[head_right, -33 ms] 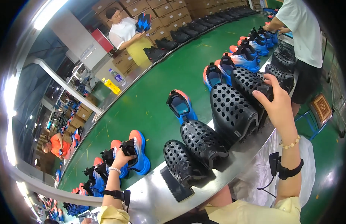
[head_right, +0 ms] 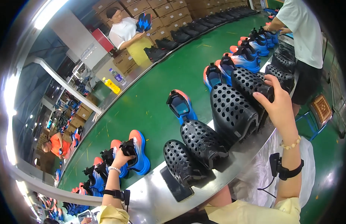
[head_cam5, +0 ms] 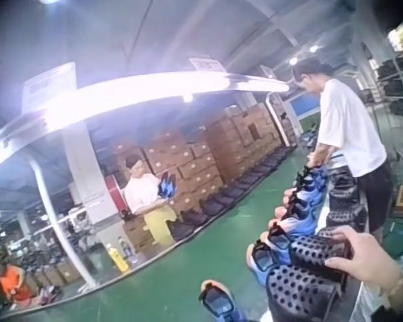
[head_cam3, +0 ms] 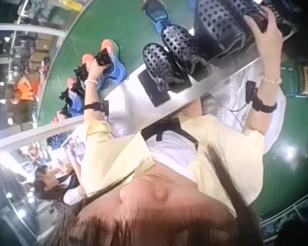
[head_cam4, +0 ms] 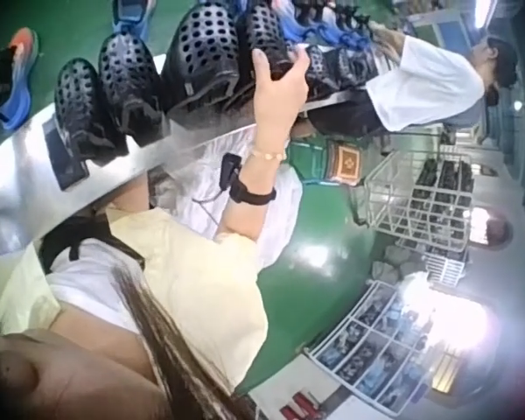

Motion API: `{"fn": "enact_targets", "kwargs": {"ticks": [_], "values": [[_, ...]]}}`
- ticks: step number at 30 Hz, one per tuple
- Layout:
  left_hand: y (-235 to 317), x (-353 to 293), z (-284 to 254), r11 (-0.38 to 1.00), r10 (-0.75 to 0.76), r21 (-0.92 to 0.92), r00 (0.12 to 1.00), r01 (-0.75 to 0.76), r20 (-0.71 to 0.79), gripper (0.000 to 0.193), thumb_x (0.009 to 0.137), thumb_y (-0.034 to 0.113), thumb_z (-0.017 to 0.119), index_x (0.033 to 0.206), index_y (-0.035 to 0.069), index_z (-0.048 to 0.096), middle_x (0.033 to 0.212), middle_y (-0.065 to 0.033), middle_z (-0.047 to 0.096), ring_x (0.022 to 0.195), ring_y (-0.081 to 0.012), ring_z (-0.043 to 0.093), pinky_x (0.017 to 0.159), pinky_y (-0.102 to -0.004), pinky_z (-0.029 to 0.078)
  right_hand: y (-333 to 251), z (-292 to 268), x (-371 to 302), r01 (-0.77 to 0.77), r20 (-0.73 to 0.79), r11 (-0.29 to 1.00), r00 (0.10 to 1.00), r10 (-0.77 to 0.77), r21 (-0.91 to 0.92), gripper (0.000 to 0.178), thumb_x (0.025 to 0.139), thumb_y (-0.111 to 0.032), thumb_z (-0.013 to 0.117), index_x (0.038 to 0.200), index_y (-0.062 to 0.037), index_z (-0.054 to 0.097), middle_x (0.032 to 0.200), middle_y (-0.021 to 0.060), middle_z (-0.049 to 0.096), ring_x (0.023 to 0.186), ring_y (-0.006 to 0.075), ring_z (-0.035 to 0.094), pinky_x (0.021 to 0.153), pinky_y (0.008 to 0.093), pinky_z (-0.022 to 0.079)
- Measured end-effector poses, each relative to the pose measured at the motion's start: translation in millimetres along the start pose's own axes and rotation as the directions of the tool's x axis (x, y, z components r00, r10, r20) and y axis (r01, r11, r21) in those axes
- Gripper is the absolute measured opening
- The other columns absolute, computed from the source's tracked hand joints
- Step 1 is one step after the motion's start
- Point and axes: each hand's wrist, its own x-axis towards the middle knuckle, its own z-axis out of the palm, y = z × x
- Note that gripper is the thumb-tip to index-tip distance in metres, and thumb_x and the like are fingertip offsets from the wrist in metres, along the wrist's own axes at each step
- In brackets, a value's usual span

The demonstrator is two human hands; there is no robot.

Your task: Trimming threads and assembling shoe components on a production line.

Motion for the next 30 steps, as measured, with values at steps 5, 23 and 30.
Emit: {"fn": "enact_targets", "kwargs": {"ticks": [5, 23, 30], "values": [[-20, -1, 12, 0.938, -0.106, 0.309, 0.979, 0.157, -0.176, 0.043, 0.065, 0.006, 0.084, 0.105, 0.002, 0.069, 0.105, -0.0221, 0.068, 0.098, -0.0412, 0.065, 0.085, -0.0448, 0.053, -1, -6, -1, 0.008, 0.078, 1.000, 0.997, -0.008, -0.007, 0.059, 0.079, -0.026, 0.080, 0.125, -0.0026, 0.053, 0.110, 0.0196, 0.068, 0.102, 0.0294, 0.066, 0.092, 0.0360, 0.047], [3, -7, 19, 0.888, -0.165, 0.352, 0.920, 0.295, -0.354, 0.062, 0.067, 0.036, 0.083, 0.122, 0.015, 0.064, 0.112, -0.0124, 0.069, 0.103, -0.0341, 0.067, 0.088, -0.0439, 0.054, -12, -18, -3, 0.010, -0.042, 0.987, 0.999, -0.003, 0.160, 0.046, 0.085, -0.013, 0.075, 0.126, -0.0038, 0.055, 0.104, 0.0068, 0.066, 0.094, 0.0109, 0.060, 0.086, 0.0257, 0.047], [19, -15, -3, 0.966, 0.114, 0.254, 0.816, 0.041, -0.567, 0.070, 0.076, 0.022, 0.076, 0.138, 0.007, 0.046, 0.126, -0.0208, 0.059, 0.112, -0.0350, 0.062, 0.097, -0.0425, 0.049, -54, -86, -43, 0.139, -0.165, 0.909, 0.983, -0.078, 0.393, 0.048, 0.089, -0.008, 0.068, 0.134, -0.0017, 0.052, 0.116, 0.0062, 0.062, 0.104, 0.0125, 0.057, 0.093, 0.0264, 0.044]]}}
